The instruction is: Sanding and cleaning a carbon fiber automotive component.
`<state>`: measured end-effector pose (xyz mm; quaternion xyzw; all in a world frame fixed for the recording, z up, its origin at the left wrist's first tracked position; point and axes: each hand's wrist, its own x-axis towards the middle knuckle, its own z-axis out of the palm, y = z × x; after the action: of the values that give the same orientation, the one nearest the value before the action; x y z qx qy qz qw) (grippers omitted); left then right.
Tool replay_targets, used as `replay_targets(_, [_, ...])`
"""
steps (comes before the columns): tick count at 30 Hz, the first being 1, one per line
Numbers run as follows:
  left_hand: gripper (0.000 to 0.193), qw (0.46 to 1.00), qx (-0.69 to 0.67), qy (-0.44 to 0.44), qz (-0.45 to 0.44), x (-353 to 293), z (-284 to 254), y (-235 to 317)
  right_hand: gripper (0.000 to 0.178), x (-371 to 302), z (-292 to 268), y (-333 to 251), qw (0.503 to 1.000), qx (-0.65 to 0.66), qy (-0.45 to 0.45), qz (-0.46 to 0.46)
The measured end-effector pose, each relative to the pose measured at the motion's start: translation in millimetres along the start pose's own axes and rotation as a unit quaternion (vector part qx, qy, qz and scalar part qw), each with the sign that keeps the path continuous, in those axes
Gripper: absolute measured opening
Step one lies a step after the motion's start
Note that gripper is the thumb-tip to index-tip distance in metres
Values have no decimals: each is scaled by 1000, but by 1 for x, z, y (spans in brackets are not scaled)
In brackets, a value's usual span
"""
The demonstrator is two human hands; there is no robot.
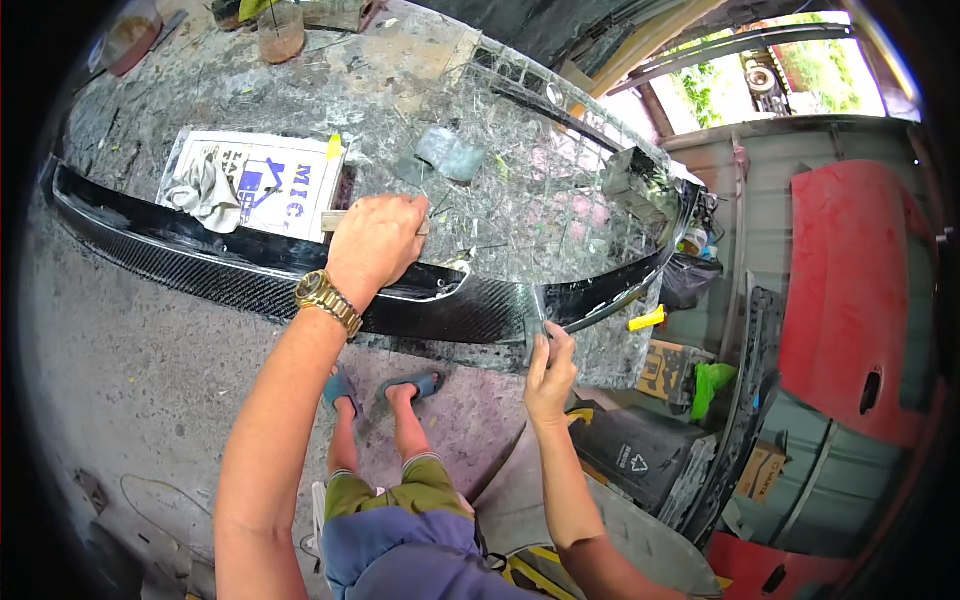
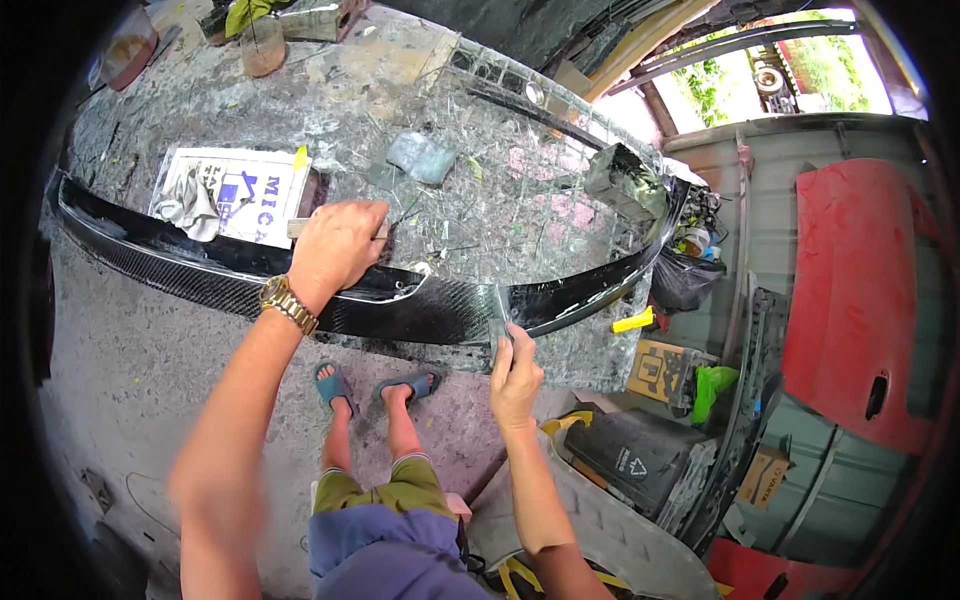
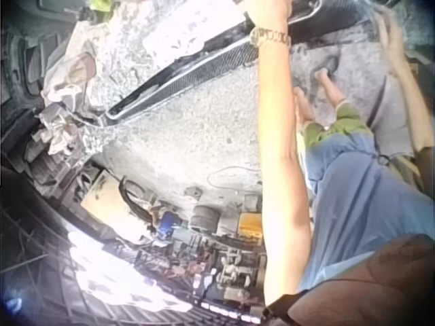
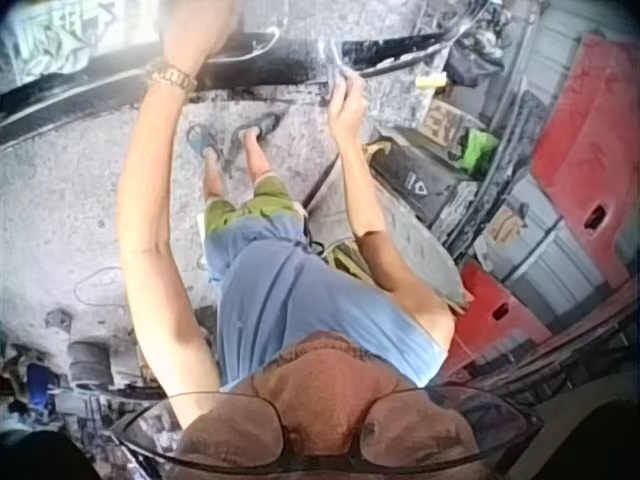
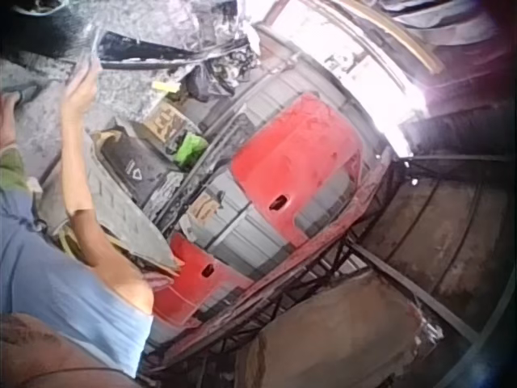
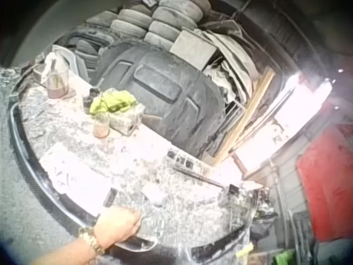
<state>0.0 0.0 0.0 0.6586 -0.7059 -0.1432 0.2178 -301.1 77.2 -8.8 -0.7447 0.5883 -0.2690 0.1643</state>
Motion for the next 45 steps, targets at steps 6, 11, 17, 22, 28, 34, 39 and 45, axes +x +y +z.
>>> replay_targets(6, [15,1000,4,11,-2,5,-1,-6,22,12,7,-14,997,18,13,77])
replay_targets(11, [16,1000,9,-7,8,2,1,0,24,-4,13,0,998,4,64,10])
replay_targets(17, [15,1000,-3,6,11,-1,-1,-6,22,8,-5,-10,994,72,49,67])
replay_targets(22, [14,1000,20,4,3,2,-1,2,25,-17,10,0,999,3,33,26])
replay_targets(28, [13,1000,2,-7,-3,-1,-1,1,25,-16,16,-2,995,54,39,70])
replay_targets(34, [13,1000,10,-6,-1,2,1,3,23,-27,29,-5,991,75,50,96])
replay_targets(39, [14,1000,0,6,5,-1,2,-2,25,-4,12,-8,964,206,60,154])
replay_targets(45, [14,1000,13,0,3,2,1,3,24,-22,27,-5,991,100,16,92])
